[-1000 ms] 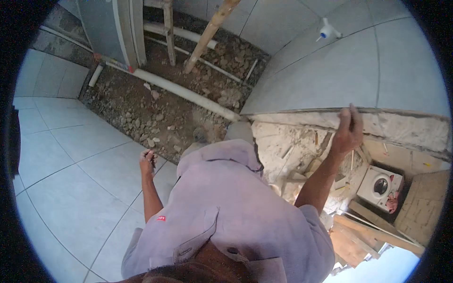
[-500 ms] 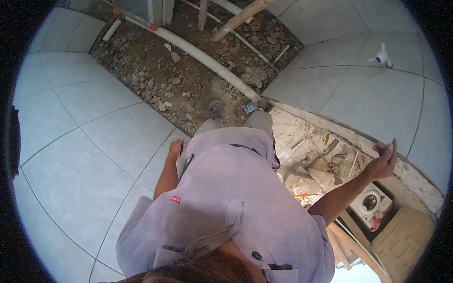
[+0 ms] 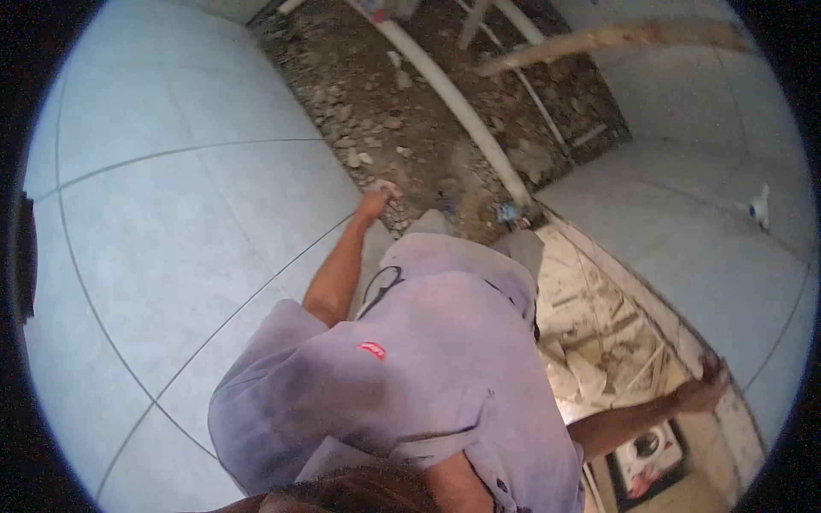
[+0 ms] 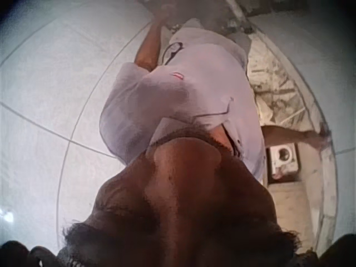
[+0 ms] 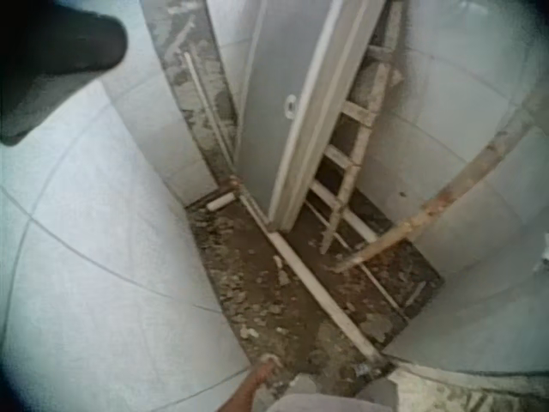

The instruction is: The person is seen applying mortar or cement to a small piece of tile or plumbing fixture in a renovation area.

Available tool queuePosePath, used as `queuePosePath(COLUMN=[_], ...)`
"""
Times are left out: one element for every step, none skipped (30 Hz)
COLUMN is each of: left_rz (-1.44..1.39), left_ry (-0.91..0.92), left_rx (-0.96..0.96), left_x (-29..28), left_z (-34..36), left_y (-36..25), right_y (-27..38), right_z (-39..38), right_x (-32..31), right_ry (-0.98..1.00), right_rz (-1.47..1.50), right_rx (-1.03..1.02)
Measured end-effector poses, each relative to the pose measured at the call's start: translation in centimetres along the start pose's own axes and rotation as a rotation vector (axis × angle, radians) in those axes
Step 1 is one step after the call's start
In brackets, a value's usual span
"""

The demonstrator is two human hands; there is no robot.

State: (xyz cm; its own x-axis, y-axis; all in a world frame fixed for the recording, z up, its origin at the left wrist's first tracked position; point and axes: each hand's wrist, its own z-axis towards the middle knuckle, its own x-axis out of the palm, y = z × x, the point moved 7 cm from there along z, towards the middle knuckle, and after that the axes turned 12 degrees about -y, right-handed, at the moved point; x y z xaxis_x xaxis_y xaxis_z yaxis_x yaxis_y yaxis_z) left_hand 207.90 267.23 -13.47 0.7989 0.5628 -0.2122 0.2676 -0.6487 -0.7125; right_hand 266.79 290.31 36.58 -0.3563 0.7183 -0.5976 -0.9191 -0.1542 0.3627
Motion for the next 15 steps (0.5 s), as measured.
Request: queuePosePath(left_rz=[-0.023, 0.033, 0.090, 0.132, 0.173, 0.171, 0.249, 0.327, 0.324, 0.291, 0.258, 0.260, 0.207, 0.153, 0.152], left_ry=[-0.001, -0.006, -0.001, 0.045, 0.093, 0.078, 0.090, 0.102, 0.099, 0.065, 0.032, 0.030, 0.014, -0.001, -0.005], left_rx=[-0.066, -0.112, -0.156, -0.203, -0.249, -0.243, -0.244, -0.246, -0.242, -0.241, -0.238, -0.236, -0.220, -0.204, -0.200], left_x=[0.1, -0.1, -0.3, 0.2, 0.5, 0.0, -0.5, -0.9, -0.8, -0.8, -0.7, -0.6, -0.5, -0.3, -0.2], left_z=[-0.2, -0.6, -1.2, -2.5, -3.7, -4.4, -4.8, -4.8, -5.0, -5.0, -4.8, -4.7, -4.2, -3.7, -3.0], left_y=[2.8, 5.6, 7.4, 7.5, 7.4, 8.2, 9.6, 10.7, 10.6, 10.3, 10.0, 9.5, 8.7, 7.8, 7.2], right_y=[-0.5, -0.1, 0.0, 0.0, -0.1, 0.1, 0.1, 0.0, -0.1, -0.2, -0.7, -0.3, -0.3, -0.2, 0.8], right_z=[0.0, 0.2, 0.2, 0.2, 0.0, 0.0, 0.0, 0.2, 0.2, 0.3, 0.3, 0.3, 0.2, 0.1, 0.0], right_x=[-0.1, 0.2, 0.4, 0.2, 0.1, 0.2, 0.3, 0.7, 0.6, 0.6, 0.5, 0.5, 0.6, 0.6, 0.8], right_ry=[-0.026, 0.027, 0.044, 0.052, 0.047, 0.025, 0.004, 0.003, 0.007, 0.010, -0.006, -0.008, -0.009, -0.010, -0.012], right_rz=[0.172, 0.377, 0.391, 0.386, 0.388, 0.325, 0.263, 0.279, 0.279, 0.279, 0.298, 0.300, 0.255, 0.211, 0.216], right_rx=[0.150, 0.056, 0.036, 0.015, 0.015, 0.008, 0.001, 0.002, -0.003, -0.009, 0.015, 0.018, 0.053, 0.088, 0.089])
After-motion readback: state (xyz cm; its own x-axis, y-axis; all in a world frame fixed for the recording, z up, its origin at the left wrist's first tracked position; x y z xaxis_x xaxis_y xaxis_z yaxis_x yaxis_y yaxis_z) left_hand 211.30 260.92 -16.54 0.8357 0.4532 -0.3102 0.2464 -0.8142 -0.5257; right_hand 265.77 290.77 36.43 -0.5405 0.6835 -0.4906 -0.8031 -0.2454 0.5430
